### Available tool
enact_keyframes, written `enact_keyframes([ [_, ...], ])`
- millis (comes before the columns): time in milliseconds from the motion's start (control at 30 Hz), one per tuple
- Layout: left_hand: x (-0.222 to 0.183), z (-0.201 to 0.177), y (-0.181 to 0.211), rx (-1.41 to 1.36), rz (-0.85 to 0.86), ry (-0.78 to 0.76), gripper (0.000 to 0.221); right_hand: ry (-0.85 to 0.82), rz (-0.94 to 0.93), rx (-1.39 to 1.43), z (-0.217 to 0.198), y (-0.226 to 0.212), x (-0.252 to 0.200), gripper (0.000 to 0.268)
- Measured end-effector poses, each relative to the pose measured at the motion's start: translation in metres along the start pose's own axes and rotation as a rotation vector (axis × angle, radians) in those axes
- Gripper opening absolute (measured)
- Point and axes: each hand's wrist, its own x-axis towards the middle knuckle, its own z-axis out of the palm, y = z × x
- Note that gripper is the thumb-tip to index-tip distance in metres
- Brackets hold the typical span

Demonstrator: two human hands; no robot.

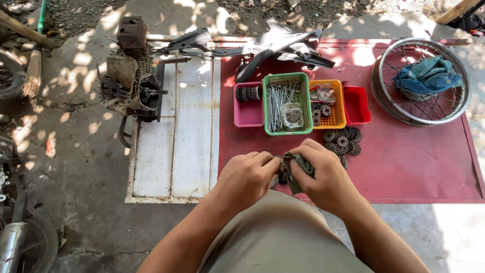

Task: Cleaning and inspecting various motorcycle gears and engine components using a cloth on a workbench.

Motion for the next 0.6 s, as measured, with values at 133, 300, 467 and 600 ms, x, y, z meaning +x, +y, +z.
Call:
enact_keyframes([
  [133,-0.003,-0.002,0.000,-0.130,-0.112,-0.024,0.013,0.004,0.256,0.167,-0.003,0.002,0.005,0.017],
  [300,-0.009,0.001,0.000,-0.119,-0.192,-0.066,0.007,0.072,-0.094,0.057,-0.003,-0.006,-0.008,0.019],
  [467,-0.006,0.001,0.002,-0.042,-0.173,-0.126,0.003,0.020,-0.094,-0.030,0.013,0.003,-0.007,0.016],
  [600,-0.009,0.009,0.002,-0.058,-0.235,-0.209,0.005,0.017,0.048,0.055,0.024,0.017,0.002,0.012],
])
